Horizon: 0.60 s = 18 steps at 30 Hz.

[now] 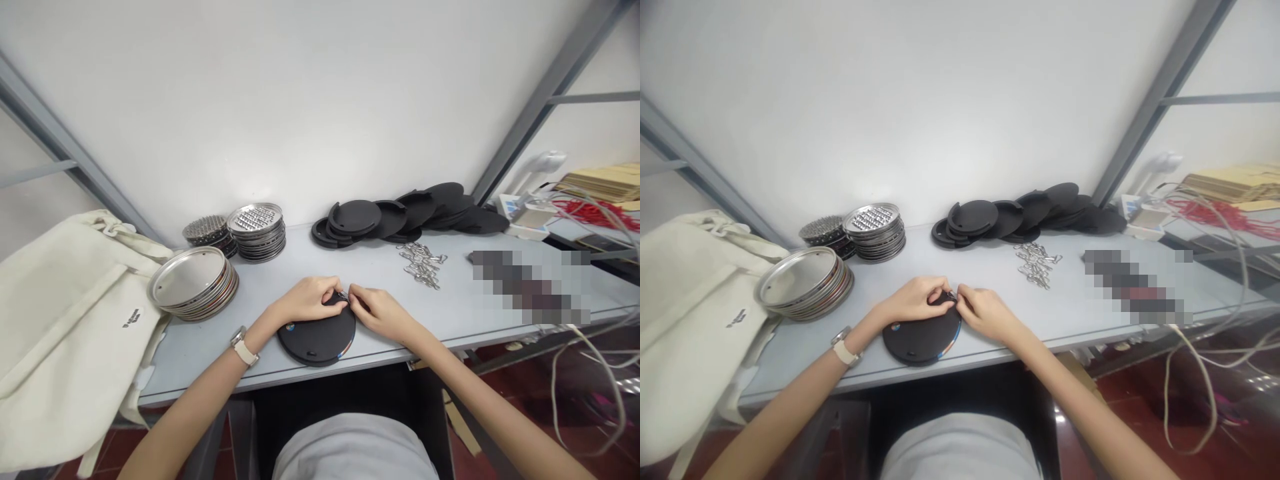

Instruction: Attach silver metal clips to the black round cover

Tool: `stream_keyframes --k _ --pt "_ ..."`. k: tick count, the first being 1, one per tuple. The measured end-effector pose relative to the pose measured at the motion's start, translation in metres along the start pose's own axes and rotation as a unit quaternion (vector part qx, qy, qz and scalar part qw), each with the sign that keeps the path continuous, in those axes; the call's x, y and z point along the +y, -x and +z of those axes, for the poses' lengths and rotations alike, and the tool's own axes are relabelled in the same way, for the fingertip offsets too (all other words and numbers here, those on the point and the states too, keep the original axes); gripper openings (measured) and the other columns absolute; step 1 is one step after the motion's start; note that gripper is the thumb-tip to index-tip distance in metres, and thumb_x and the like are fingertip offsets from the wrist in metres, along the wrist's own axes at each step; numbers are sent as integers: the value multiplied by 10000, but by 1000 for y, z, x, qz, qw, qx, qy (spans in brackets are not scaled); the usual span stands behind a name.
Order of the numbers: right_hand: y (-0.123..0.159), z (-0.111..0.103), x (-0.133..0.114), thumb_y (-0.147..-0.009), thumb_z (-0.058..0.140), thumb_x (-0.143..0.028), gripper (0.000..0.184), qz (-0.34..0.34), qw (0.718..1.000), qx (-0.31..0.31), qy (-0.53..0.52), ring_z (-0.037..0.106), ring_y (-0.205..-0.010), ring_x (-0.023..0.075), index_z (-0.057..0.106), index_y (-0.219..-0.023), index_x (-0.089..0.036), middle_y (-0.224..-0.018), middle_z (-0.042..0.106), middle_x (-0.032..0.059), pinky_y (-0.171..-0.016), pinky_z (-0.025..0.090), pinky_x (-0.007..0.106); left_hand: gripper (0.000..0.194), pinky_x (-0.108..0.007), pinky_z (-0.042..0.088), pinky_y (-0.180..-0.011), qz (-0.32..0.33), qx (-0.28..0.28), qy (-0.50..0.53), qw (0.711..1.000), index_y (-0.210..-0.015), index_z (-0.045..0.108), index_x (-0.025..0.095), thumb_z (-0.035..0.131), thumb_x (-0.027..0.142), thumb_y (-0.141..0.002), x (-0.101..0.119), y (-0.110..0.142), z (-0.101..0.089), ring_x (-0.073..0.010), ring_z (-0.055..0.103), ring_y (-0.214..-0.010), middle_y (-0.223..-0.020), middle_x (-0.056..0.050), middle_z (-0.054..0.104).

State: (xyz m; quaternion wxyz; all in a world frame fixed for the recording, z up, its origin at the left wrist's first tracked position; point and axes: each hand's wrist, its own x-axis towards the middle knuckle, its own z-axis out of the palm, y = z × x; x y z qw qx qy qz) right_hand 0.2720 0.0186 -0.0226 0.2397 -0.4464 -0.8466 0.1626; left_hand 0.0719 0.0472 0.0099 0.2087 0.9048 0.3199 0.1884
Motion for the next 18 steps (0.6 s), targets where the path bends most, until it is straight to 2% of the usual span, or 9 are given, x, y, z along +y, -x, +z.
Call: stream_keyframes --k 18 --pt "1 1 0 -878 392 -234 147 19 999 30 -28 381 -472 102 407 -734 -213 -560 435 -47 -518 257 210 157 -206 313 -544 3 -1 1 1000 -815 493 177 562 318 -815 -1 0 1 -75 418 -542 -620 65 454"
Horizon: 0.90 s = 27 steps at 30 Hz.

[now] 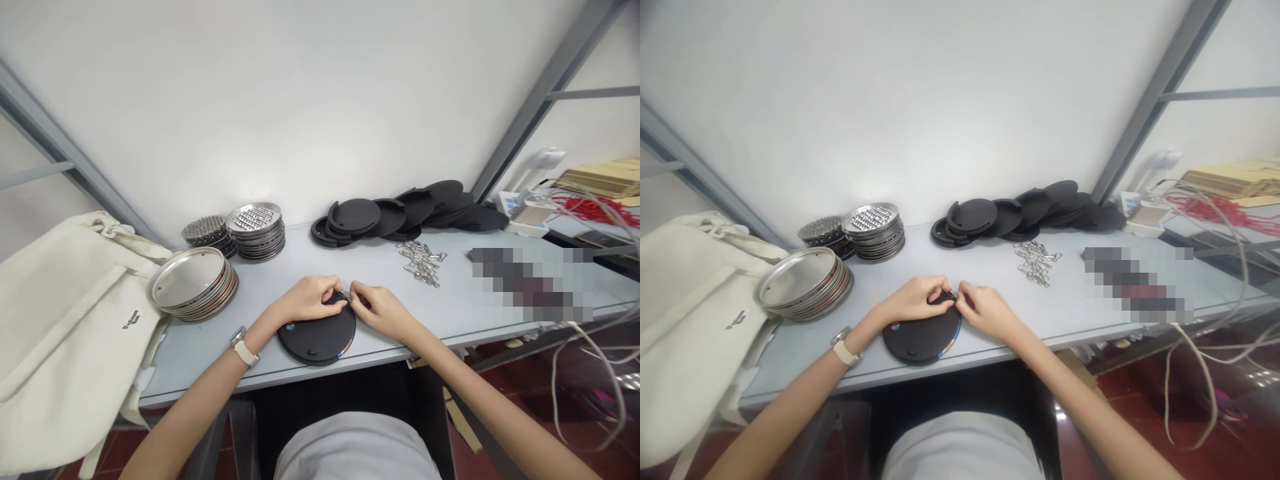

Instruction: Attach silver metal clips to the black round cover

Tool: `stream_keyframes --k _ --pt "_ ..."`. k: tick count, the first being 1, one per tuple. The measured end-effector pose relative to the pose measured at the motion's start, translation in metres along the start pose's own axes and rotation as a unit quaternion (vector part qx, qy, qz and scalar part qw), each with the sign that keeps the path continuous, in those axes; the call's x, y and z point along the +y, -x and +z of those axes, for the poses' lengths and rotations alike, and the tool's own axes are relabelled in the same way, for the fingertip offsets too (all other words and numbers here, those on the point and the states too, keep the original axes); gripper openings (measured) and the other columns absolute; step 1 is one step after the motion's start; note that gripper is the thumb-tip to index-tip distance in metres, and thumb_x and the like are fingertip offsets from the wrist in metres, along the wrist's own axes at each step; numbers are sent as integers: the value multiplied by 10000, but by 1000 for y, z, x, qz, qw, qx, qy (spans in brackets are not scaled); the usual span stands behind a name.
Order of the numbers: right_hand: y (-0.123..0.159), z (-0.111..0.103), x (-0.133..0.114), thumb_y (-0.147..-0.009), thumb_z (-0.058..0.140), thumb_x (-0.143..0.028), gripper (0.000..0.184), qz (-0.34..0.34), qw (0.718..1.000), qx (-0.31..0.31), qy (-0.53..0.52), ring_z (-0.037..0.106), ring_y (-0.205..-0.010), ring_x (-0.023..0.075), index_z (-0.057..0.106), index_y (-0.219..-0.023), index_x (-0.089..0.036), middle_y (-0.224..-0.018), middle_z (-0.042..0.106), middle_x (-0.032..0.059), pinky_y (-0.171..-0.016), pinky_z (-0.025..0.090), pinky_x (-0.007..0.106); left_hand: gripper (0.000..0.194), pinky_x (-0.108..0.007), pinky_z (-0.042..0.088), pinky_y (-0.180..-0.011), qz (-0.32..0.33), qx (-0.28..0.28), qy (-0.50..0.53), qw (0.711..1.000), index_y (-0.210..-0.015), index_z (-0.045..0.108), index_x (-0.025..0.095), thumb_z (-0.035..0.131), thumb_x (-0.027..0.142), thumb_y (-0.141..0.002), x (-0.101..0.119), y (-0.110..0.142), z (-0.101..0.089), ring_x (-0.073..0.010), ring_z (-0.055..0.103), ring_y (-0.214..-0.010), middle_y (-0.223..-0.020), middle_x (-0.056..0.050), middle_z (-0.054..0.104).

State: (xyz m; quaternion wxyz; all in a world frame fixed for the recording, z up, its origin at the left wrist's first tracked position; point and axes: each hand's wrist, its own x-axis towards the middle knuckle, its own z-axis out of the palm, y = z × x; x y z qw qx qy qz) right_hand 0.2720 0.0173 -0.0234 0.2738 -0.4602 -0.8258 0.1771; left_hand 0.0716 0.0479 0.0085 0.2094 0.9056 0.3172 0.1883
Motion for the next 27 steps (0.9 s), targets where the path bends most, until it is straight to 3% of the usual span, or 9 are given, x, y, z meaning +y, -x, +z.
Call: stream_keyframes --k 27 --pt "-1 -2 -3 -879 381 -219 138 -7 1000 4 8 396 -476 112 430 -751 -217 -568 449 -41 -518 270 214 172 -228 332 -576 -8 15 -39 999 -846 491 193 577 333 -796 6 -1 -2 -104 453 -580 -635 54 465"
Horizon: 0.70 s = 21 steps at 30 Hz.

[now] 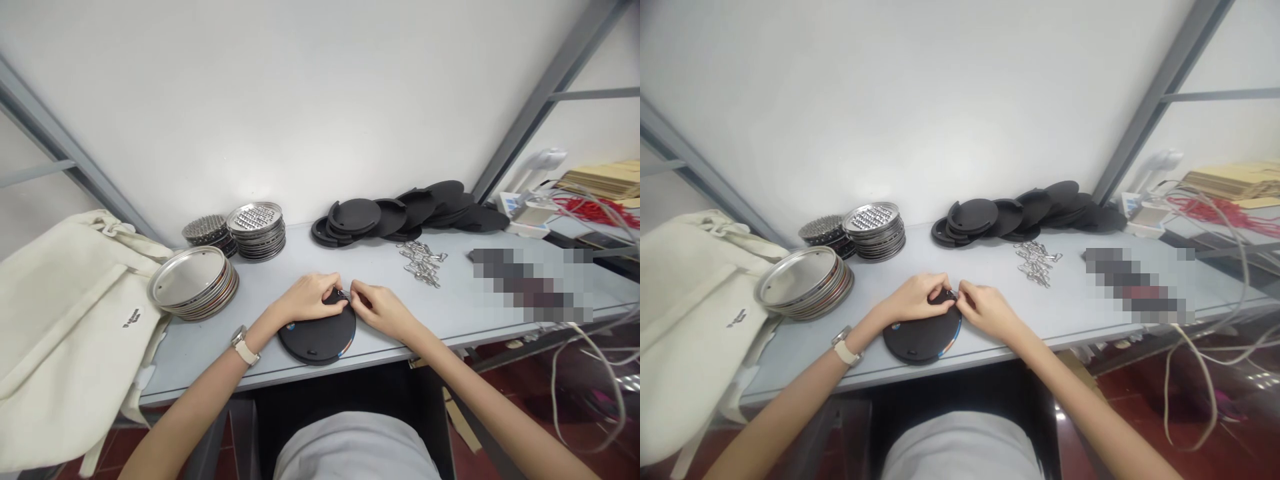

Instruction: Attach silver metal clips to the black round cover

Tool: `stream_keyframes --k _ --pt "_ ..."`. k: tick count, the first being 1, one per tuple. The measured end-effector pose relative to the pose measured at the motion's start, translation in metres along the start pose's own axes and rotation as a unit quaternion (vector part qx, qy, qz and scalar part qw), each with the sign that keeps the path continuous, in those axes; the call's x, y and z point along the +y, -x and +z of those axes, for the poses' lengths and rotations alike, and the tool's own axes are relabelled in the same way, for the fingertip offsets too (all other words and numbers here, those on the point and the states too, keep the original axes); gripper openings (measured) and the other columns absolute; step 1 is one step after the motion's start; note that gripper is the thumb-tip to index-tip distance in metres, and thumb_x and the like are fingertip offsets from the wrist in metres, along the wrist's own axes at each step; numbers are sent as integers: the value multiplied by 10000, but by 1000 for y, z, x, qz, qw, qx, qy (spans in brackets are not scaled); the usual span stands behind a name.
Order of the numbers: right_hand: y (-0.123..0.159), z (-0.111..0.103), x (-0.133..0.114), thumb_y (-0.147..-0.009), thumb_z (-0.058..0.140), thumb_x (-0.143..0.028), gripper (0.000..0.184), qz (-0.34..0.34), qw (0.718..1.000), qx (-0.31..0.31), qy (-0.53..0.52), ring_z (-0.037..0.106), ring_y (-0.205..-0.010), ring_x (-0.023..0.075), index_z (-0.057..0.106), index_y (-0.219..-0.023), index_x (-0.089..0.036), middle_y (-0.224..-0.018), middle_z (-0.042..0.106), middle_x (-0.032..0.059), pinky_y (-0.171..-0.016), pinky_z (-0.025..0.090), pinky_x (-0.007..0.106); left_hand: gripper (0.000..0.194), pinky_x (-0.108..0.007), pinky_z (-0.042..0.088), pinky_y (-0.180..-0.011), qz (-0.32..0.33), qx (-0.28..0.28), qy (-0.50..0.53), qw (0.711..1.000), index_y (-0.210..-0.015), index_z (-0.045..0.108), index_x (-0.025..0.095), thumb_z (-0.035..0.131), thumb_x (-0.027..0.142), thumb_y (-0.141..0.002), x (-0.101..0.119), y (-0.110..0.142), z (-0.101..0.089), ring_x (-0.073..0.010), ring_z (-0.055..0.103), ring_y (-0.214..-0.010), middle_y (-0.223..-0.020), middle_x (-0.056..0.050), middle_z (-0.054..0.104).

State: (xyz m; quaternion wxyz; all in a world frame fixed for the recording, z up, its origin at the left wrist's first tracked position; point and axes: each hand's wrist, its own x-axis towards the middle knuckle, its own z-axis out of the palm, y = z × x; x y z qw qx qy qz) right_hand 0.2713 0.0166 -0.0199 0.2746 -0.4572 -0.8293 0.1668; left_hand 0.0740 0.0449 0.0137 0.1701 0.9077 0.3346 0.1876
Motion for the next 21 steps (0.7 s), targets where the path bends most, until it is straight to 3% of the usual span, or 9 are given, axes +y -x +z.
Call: stream_keyframes --k 6,21 --pt "0 0 2 -877 394 -219 137 -13 1000 -15 -1 398 -484 105 454 -755 -208 -590 479 -33 -526 281 213 191 -231 334 -596 1 15 -16 1000 -818 500 189 603 345 -780 -1 -1 1 -107 445 -585 -629 50 464" --pt "0 1 3 -896 382 -246 181 -14 1000 -20 15 401 -487 112 457 -736 -209 -570 474 -30 -523 277 213 149 -204 328 -552 -12 -19 71 997 -820 510 175 586 301 -798 -3 0 0 -74 421 -542 -612 70 449"
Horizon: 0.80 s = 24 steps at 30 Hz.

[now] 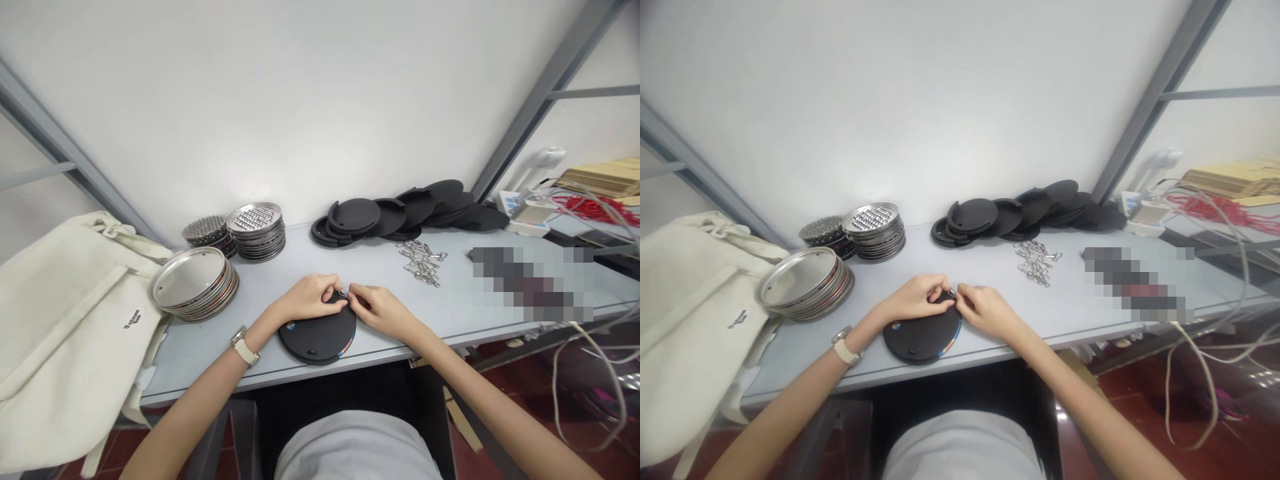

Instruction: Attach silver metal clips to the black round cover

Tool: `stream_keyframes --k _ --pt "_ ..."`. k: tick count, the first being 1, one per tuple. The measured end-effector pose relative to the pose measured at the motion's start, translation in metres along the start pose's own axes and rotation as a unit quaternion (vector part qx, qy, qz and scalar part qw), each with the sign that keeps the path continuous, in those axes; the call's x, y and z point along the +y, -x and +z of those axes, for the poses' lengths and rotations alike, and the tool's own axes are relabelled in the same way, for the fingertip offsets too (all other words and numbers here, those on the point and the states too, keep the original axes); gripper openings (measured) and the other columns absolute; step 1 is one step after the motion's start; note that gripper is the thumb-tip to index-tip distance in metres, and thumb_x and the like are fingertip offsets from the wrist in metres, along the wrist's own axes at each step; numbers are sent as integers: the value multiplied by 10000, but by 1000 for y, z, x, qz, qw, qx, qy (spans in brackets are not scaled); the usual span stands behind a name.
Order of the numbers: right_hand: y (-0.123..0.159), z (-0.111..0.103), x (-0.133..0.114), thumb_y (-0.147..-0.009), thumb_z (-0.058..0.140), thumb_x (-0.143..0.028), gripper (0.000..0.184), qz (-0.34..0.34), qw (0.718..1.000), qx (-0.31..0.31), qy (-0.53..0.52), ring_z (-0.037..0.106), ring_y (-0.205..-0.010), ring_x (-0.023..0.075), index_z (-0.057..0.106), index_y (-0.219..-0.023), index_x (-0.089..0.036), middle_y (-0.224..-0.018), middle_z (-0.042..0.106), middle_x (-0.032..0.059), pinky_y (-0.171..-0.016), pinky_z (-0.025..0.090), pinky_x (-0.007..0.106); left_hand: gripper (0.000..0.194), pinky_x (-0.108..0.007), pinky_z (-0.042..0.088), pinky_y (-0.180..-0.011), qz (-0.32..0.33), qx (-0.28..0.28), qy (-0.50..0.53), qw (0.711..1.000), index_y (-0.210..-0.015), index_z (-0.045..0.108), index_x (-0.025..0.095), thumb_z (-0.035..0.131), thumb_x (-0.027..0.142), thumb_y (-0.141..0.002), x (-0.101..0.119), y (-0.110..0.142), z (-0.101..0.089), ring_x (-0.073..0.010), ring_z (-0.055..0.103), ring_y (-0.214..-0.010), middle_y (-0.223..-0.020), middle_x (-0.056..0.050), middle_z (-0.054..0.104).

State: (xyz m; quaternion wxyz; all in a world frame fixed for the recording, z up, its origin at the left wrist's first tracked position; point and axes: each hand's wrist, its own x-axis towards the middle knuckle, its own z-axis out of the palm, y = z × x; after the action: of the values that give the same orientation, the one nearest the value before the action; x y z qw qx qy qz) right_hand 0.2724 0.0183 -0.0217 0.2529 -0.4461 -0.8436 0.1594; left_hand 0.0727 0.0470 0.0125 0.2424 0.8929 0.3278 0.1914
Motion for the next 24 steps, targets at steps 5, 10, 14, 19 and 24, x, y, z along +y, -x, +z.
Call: stream_keyframes --k 5,10,14,19,24 --pt "0 1 0 -898 381 -253 169 3 1000 3 -4 398 -478 112 460 -755 -210 -560 461 -35 -512 273 211 144 -205 333 -555 -5 -2 13 1000 -810 519 172 584 299 -794 -1 0 0 -72 416 -545 -612 69 447" --pt "0 1 0 -903 370 -250 172 2 1000 2 2 399 -477 114 454 -759 -212 -567 469 -33 -515 278 213 154 -205 330 -545 -11 -8 24 1000 -809 516 174 580 313 -796 0 1 -1 -73 408 -539 -605 71 435" --pt "0 1 -1 -908 369 -252 164 2 1000 3 2 407 -482 115 445 -767 -214 -573 466 -35 -519 278 215 156 -204 325 -539 -10 -9 26 1000 -807 512 175 576 317 -802 1 1 -1 -74 410 -539 -606 69 436" --pt "0 1 -1 -904 378 -251 154 2 1000 7 7 405 -475 115 450 -773 -214 -568 467 -34 -512 272 218 164 -208 326 -543 -18 -10 25 999 -800 509 177 574 327 -797 0 1 0 -79 416 -542 -609 64 444" --pt "0 2 1 -904 369 -249 170 13 1000 19 3 379 -457 115 445 -756 -216 -545 444 -38 -499 263 217 152 -210 332 -555 -8 -16 18 1000 -857 533 179 563 322 -812 -1 1 0 -80 424 -541 -614 65 451"
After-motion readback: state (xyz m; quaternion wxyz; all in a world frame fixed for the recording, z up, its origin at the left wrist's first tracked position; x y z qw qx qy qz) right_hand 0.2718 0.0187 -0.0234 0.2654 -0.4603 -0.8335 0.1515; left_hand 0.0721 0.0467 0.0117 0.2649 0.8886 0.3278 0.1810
